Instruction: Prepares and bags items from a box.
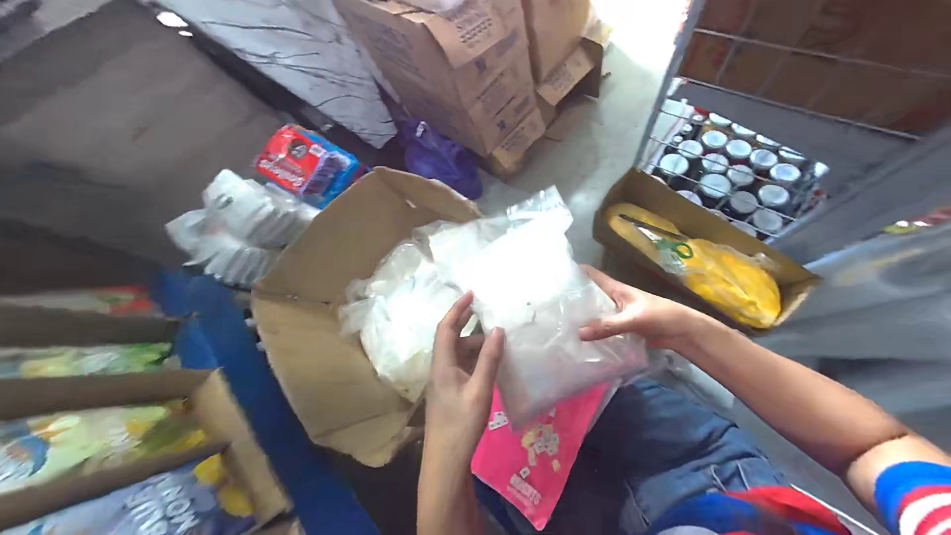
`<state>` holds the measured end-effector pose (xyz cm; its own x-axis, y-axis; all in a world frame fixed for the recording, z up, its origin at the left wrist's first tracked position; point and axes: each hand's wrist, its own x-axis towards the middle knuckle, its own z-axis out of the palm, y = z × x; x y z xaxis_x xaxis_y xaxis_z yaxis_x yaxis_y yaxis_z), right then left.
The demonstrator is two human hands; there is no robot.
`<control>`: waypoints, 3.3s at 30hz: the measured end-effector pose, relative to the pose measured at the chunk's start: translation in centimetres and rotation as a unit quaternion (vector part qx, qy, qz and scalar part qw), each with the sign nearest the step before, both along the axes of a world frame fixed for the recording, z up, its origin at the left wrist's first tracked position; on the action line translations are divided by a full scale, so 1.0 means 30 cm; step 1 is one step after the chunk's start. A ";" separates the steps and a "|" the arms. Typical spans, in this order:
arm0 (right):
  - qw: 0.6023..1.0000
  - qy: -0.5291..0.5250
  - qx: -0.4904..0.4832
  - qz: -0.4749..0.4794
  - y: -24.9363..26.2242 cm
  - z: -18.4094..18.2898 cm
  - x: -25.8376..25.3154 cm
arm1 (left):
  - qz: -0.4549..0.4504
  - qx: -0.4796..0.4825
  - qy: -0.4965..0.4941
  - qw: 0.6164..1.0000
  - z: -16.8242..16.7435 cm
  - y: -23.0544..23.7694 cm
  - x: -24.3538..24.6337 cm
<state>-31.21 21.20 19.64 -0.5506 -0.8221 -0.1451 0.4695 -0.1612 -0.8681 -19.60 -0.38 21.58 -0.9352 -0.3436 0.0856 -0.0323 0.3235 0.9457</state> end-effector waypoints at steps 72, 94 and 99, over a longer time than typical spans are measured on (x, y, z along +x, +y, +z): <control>0.751 0.563 0.268 0.218 -0.172 -0.240 0.249 | 0.148 -0.117 -0.111 0.976 -0.261 -0.068 0.392; 0.884 0.396 0.099 0.229 -0.243 0.061 0.043 | 0.081 0.026 0.018 0.996 -0.054 0.072 0.233; 0.898 0.388 0.086 0.189 -0.258 0.108 0.028 | 0.105 0.056 0.058 0.991 -0.024 0.062 0.193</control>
<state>-30.39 13.45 22.87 -0.2275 -0.9736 0.0198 -0.2942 0.0493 -0.9545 -13.82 1.48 20.86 -0.8276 -0.5439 0.1389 0.0238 0.2131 0.9767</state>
